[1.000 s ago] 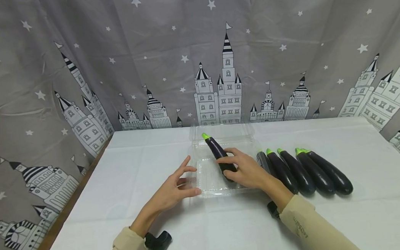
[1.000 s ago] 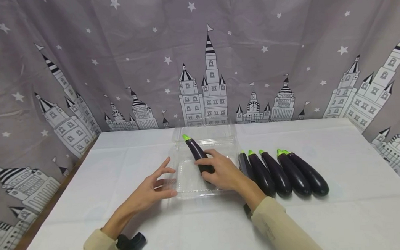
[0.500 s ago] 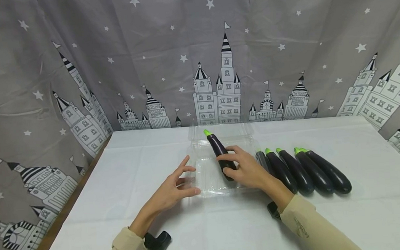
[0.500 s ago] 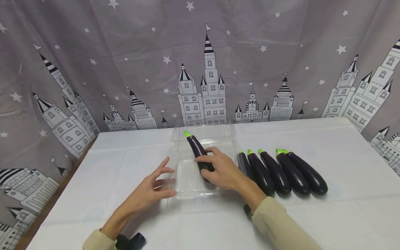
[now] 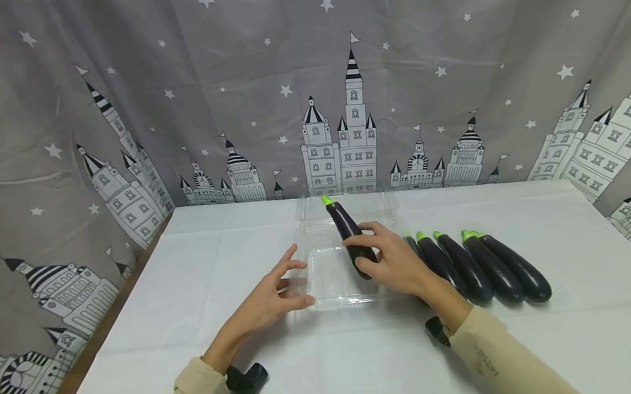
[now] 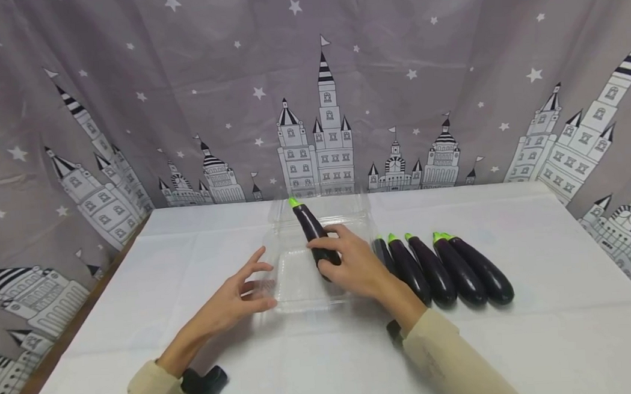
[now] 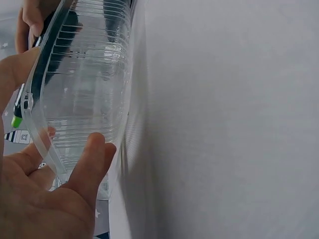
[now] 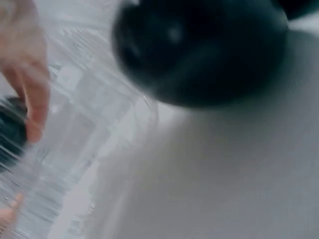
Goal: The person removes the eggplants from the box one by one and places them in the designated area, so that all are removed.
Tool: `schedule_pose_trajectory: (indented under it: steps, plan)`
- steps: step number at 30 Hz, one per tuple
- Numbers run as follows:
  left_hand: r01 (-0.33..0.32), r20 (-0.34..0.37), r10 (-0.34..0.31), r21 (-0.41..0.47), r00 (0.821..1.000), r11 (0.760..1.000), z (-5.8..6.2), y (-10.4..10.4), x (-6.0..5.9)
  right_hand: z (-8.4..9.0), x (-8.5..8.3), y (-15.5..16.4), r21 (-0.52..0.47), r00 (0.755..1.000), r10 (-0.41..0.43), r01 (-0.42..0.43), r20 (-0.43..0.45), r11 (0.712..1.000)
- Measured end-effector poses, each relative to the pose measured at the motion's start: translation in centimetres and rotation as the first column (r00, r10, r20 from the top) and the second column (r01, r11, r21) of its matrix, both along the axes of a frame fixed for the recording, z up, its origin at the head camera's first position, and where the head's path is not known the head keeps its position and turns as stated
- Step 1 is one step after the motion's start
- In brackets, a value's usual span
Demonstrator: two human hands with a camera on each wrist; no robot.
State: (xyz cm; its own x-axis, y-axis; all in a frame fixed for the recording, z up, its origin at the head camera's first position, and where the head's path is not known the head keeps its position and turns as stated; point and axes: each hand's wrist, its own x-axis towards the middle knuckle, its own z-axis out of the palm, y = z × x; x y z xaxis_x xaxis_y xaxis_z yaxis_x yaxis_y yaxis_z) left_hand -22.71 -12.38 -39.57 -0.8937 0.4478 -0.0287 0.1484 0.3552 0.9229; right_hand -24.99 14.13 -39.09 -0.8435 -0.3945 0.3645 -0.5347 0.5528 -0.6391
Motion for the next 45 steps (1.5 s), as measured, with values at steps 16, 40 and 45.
schedule_pose_trajectory:
  steps: [16,40,45]
  plan:
    - [0.014,-0.058,-0.013,0.001,0.998,1.0,-2.2,-0.6,-1.0,2.3,2.7,5.5,0.145,0.998,-0.058,0.055,0.016,0.988]
    - [0.01,-0.078,-0.012,-0.028,0.997,1.0,-2.7,-0.8,-1.4,2.0,6.3,15.6,0.167,0.979,-0.195,0.203,-0.068,0.965]
    - [0.018,-0.065,-0.019,-0.02,0.998,1.0,-2.7,-0.7,-1.4,2.1,6.6,17.7,0.196,0.972,-0.229,0.233,-0.043,0.952]
